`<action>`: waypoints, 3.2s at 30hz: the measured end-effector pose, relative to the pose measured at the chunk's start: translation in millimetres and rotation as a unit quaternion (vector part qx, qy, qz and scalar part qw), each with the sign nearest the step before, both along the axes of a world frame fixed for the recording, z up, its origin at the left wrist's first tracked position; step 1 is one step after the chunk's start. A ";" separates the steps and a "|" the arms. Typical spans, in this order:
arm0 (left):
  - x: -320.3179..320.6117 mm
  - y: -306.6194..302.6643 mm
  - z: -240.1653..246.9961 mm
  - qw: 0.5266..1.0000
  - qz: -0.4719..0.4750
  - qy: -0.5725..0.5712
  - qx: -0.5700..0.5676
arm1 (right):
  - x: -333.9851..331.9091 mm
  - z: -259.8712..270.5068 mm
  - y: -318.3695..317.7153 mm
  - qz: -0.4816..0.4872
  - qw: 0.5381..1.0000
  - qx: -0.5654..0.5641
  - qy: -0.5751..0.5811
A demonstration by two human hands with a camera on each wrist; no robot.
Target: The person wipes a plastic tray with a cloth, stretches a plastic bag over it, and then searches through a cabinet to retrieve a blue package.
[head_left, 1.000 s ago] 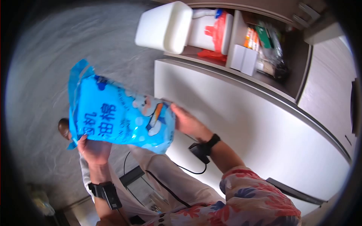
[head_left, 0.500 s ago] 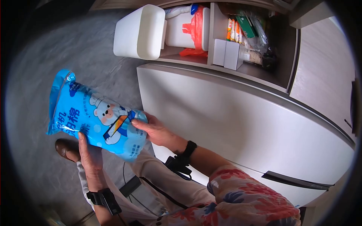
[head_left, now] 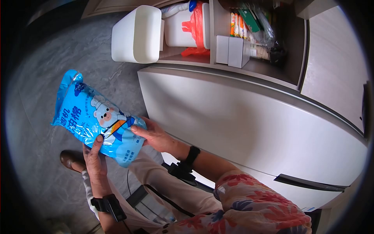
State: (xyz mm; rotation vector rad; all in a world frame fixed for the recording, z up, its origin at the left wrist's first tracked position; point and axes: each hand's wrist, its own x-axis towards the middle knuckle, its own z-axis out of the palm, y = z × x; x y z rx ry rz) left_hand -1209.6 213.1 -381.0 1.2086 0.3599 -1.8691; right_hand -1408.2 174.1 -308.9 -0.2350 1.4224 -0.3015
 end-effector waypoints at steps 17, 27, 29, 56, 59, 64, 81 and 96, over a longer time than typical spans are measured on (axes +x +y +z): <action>-0.5 -2.8 1.3 0.997 0.000 -0.081 -0.013 | -81.9 -69.8 -83.1 0.020 0.972 -0.051 0.227; 0.7 -3.2 1.3 0.996 -0.001 -0.082 0.018 | -84.0 -171.3 -150.7 -0.207 0.954 -0.027 0.215; 1.8 -2.5 0.7 0.996 0.001 -0.087 0.028 | -79.1 -190.0 -153.0 -0.282 0.934 -0.063 0.209; -37.3 -5.5 -13.4 0.963 0.065 -0.195 0.176 | 152.0 -189.5 -150.9 0.190 0.973 -0.094 -0.088; -33.6 0.6 -18.1 0.966 0.050 -0.185 0.175 | 142.3 -190.4 -146.9 0.189 0.973 -0.083 -0.103; -32.1 -8.9 -9.9 0.971 0.062 -0.172 0.153 | 62.1 -187.3 -133.8 0.097 0.994 -0.057 0.004; -21.5 -25.6 49.5 0.981 -0.048 -0.188 0.018 | -65.4 -0.5 -77.0 0.060 0.983 -0.118 0.126; -33.2 -49.0 117.0 0.976 -0.117 -0.164 -0.082 | -12.0 122.6 93.8 0.645 0.729 -0.213 0.079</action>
